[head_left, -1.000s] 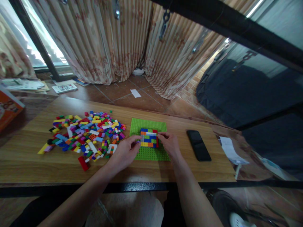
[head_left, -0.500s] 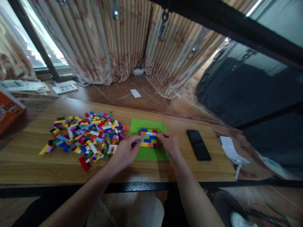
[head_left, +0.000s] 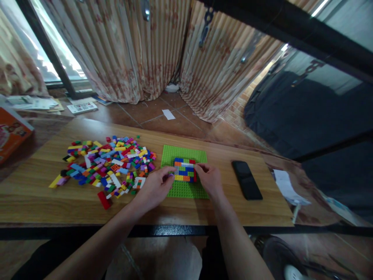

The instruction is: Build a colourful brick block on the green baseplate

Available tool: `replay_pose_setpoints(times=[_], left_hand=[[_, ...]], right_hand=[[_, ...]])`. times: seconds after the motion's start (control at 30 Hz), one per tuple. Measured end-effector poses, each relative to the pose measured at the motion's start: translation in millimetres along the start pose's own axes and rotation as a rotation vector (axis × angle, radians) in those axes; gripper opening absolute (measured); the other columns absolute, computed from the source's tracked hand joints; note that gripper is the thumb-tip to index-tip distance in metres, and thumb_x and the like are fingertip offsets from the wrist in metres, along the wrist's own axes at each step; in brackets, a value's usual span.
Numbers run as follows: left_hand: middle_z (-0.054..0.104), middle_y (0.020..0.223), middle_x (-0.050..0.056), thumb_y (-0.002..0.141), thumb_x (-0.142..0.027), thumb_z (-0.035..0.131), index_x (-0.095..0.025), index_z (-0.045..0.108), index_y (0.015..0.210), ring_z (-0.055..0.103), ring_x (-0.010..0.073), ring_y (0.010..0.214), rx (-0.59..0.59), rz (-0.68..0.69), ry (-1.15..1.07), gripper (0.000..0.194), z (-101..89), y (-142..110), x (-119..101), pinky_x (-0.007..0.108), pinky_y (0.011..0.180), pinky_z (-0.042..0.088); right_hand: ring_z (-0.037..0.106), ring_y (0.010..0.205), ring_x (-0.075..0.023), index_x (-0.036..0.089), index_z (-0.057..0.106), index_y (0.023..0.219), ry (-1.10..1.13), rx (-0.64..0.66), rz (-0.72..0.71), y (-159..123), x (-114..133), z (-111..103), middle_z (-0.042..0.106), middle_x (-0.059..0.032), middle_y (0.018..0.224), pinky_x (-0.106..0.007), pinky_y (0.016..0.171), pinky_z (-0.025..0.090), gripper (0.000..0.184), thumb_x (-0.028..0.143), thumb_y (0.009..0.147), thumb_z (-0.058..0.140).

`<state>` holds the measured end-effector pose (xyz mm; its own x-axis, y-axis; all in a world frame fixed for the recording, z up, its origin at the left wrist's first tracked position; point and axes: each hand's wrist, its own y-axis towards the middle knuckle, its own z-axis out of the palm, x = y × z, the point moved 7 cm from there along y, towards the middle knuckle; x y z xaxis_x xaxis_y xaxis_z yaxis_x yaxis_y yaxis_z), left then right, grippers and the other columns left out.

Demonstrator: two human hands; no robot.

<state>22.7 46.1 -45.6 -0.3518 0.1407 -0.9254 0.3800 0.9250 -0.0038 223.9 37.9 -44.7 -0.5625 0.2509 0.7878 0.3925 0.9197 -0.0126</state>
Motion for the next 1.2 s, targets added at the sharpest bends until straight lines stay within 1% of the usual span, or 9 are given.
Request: replay_pose_setpoints(times=[0.07, 0.13, 0.23, 0.3, 0.43, 0.53, 0.83, 1.03, 1.2], left_hand=[[0.063, 0.066, 0.0, 0.086, -0.025, 0.051, -0.016, 0.064, 0.114, 0.056, 0.0127, 0.055, -0.008, 0.0, 0.017, 0.032, 0.3, 0, 0, 0.022, 0.051, 0.04], [0.064, 0.068, 0.001, 0.086, -0.025, 0.05, -0.016, 0.063, 0.116, 0.057, 0.0131, 0.056, -0.019, -0.012, 0.014, 0.033, 1.4, -1, 2, 0.023, 0.052, 0.042], [0.065, 0.071, 0.002, 0.087, -0.024, 0.05, -0.016, 0.06, 0.117, 0.058, 0.0135, 0.056, -0.027, -0.022, -0.01, 0.033, 4.7, -2, 4, 0.024, 0.052, 0.043], [0.066, 0.072, 0.002, 0.087, -0.023, 0.05, -0.016, 0.059, 0.117, 0.059, 0.0138, 0.056, -0.035, -0.021, -0.018, 0.033, 5.9, -2, 5, 0.024, 0.053, 0.043], [0.067, 0.072, 0.003, 0.086, -0.023, 0.05, -0.014, 0.056, 0.118, 0.061, 0.0152, 0.057, -0.034, -0.042, -0.027, 0.034, 6.0, -2, 5, 0.025, 0.052, 0.044], [0.068, 0.072, 0.004, 0.085, -0.022, 0.05, -0.014, 0.059, 0.116, 0.061, 0.0153, 0.056, -0.02, -0.052, -0.018, 0.033, 5.5, -2, 3, 0.025, 0.052, 0.043], [0.067, 0.07, 0.002, 0.085, -0.02, 0.051, -0.015, 0.061, 0.122, 0.057, 0.0134, 0.054, -0.008, -0.018, -0.004, 0.039, 7.4, -1, 4, 0.023, 0.05, 0.037], [0.068, 0.073, 0.003, 0.085, -0.021, 0.052, -0.015, 0.062, 0.121, 0.06, 0.0148, 0.058, -0.027, -0.012, 0.0, 0.038, 6.8, -1, 5, 0.024, 0.054, 0.041], [0.068, 0.072, 0.004, 0.085, -0.021, 0.052, -0.015, 0.06, 0.124, 0.059, 0.0149, 0.057, -0.013, -0.014, 0.007, 0.04, 6.9, -1, 5, 0.024, 0.052, 0.041]], right_hand=[[0.064, 0.075, -0.0206, 0.017, 0.07, 0.105, -0.079, -0.067, -0.026, -5, 8, -1, 0.072, -0.0095, 0.094, -0.035, 0.073, 0.05, 0.042, 0.046, 0.077, 0.061], [0.063, 0.087, -0.024, 0.016, 0.064, 0.118, -0.138, -0.109, -0.072, -9, 16, 1, 0.067, -0.0133, 0.109, -0.039, 0.081, 0.05, 0.053, 0.046, 0.074, 0.065], [0.058, 0.108, -0.0292, 0.014, 0.058, 0.125, -0.161, -0.095, -0.129, -13, 24, 10, 0.06, -0.0173, 0.121, -0.044, 0.095, 0.045, 0.061, 0.046, 0.074, 0.065], [0.055, 0.114, -0.031, 0.012, 0.057, 0.127, -0.178, -0.081, -0.127, -12, 26, 14, 0.059, -0.0181, 0.122, -0.046, 0.1, 0.041, 0.063, 0.046, 0.074, 0.065], [0.054, 0.114, -0.0321, 0.014, 0.056, 0.126, -0.188, -0.088, -0.114, -8, 26, 19, 0.06, -0.0177, 0.12, -0.048, 0.1, 0.04, 0.063, 0.046, 0.073, 0.065], [0.055, 0.113, -0.0331, 0.015, 0.057, 0.124, -0.2, -0.092, -0.127, -7, 28, 20, 0.059, -0.0177, 0.12, -0.049, 0.099, 0.04, 0.061, 0.046, 0.072, 0.066], [0.056, 0.111, -0.0327, 0.016, 0.057, 0.123, -0.201, -0.088, -0.109, -7, 27, 22, 0.06, -0.0176, 0.118, -0.049, 0.097, 0.041, 0.061, 0.046, 0.071, 0.066], [0.054, 0.116, -0.0342, 0.013, 0.054, 0.128, -0.201, -0.08, -0.084, -5, 24, 25, 0.057, -0.0202, 0.125, -0.05, 0.099, 0.041, 0.067, 0.045, 0.07, 0.065], [0.053, 0.118, -0.0343, 0.017, 0.051, 0.132, -0.175, -0.088, -0.083, -6, 25, 25, 0.057, -0.0185, 0.128, -0.051, 0.1, 0.039, 0.069, 0.046, 0.071, 0.065]])
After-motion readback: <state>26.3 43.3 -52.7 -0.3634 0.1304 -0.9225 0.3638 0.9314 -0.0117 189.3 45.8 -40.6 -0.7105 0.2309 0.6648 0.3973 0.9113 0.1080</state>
